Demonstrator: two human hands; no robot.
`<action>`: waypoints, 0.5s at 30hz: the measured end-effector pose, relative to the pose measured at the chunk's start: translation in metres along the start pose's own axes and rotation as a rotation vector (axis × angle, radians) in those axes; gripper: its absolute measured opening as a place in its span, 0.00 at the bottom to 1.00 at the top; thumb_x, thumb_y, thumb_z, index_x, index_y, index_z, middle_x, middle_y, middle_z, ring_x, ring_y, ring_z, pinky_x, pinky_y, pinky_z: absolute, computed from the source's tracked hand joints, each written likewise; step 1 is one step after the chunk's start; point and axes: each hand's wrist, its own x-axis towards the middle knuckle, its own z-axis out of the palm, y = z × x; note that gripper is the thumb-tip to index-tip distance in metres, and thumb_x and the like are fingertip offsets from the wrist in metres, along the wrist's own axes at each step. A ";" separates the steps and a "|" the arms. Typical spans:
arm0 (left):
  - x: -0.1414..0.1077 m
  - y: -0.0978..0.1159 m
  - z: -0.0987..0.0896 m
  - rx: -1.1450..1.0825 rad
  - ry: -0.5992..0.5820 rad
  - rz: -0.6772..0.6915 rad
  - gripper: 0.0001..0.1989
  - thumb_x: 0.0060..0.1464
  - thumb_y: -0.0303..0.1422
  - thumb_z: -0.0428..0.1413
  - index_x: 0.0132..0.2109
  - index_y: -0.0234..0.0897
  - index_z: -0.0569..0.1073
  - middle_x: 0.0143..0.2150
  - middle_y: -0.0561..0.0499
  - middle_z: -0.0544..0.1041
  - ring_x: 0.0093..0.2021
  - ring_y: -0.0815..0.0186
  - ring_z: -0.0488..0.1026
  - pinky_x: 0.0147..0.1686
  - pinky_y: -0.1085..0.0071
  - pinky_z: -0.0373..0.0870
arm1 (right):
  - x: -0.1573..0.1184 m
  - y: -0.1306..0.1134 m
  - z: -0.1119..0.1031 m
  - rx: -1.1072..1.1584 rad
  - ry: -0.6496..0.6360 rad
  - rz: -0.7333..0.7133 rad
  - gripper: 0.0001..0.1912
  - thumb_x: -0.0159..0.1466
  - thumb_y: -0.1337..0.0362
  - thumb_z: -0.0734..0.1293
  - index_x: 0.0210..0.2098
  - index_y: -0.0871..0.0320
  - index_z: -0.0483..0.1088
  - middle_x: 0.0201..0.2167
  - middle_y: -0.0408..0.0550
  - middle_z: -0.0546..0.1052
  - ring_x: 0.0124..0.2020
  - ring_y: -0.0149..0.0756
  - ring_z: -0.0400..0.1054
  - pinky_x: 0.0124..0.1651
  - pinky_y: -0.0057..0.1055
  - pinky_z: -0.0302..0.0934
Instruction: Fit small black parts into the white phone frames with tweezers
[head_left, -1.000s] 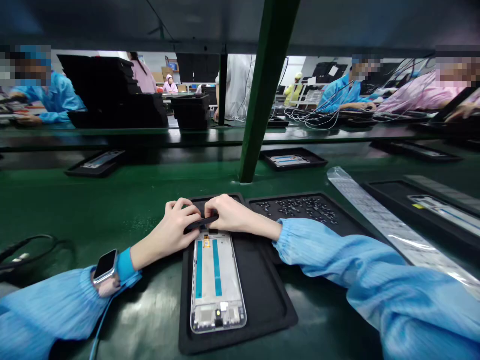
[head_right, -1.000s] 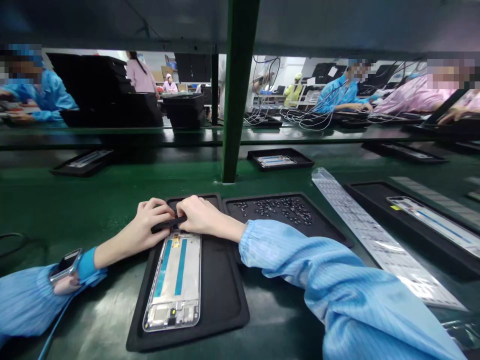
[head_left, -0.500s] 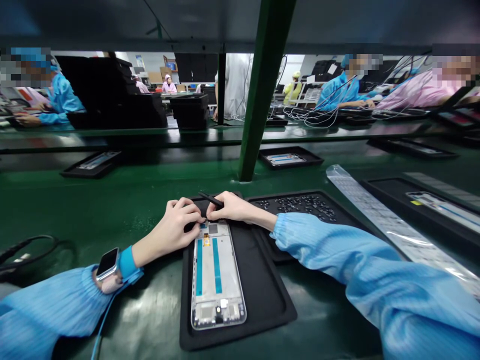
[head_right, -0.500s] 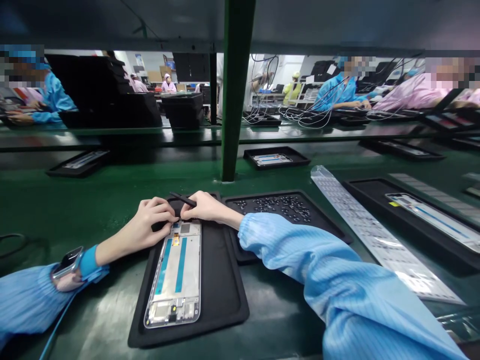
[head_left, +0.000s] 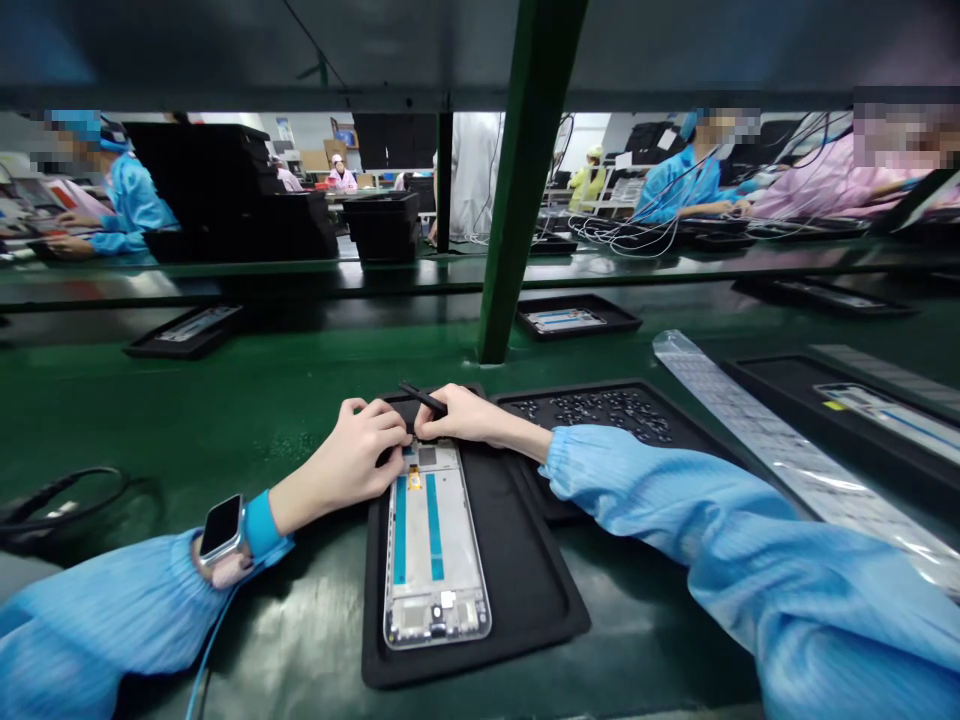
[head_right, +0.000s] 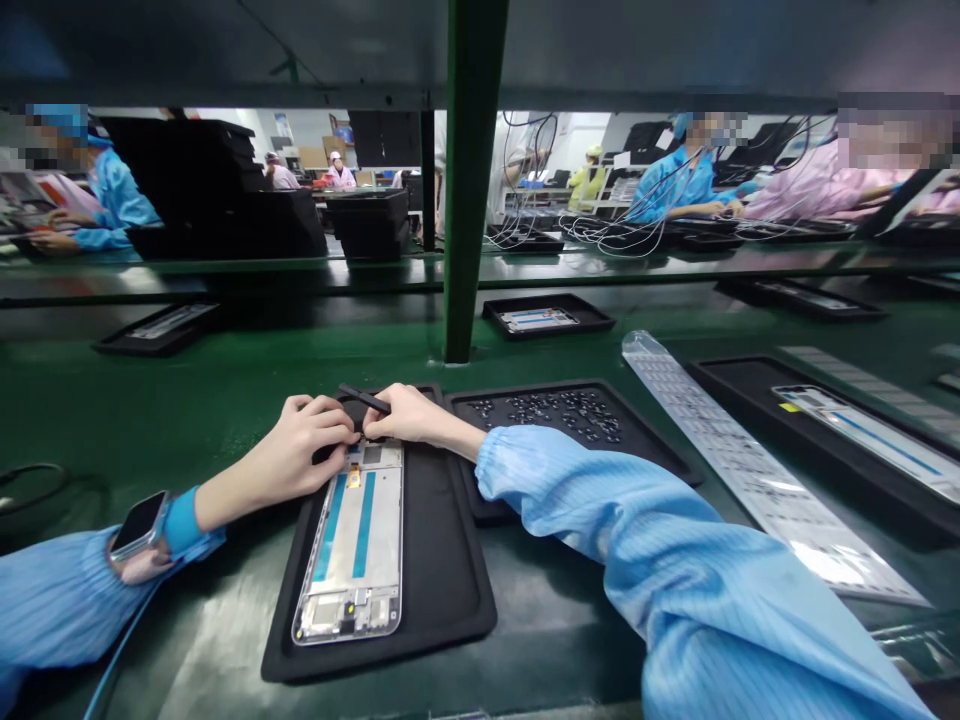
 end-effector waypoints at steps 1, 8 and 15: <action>-0.001 -0.002 0.003 -0.044 0.019 -0.029 0.09 0.50 0.26 0.48 0.35 0.37 0.73 0.36 0.51 0.75 0.42 0.61 0.69 0.44 0.59 0.55 | 0.001 0.002 0.000 0.027 0.014 0.000 0.05 0.50 0.67 0.67 0.25 0.64 0.73 0.22 0.43 0.73 0.22 0.24 0.62 0.25 0.19 0.54; -0.002 -0.009 0.014 -0.304 0.170 -0.181 0.06 0.50 0.27 0.50 0.32 0.36 0.72 0.31 0.51 0.75 0.34 0.66 0.70 0.37 0.69 0.64 | 0.002 0.004 0.004 0.188 0.412 -0.077 0.30 0.64 0.48 0.54 0.20 0.65 0.69 0.15 0.46 0.69 0.15 0.24 0.62 0.24 0.21 0.58; -0.001 -0.008 0.012 -0.342 0.157 -0.183 0.05 0.49 0.27 0.50 0.30 0.36 0.71 0.31 0.51 0.75 0.34 0.66 0.70 0.37 0.70 0.66 | -0.004 -0.005 0.009 0.275 0.237 -0.215 0.07 0.59 0.63 0.65 0.31 0.61 0.64 0.25 0.44 0.74 0.30 0.31 0.73 0.33 0.22 0.65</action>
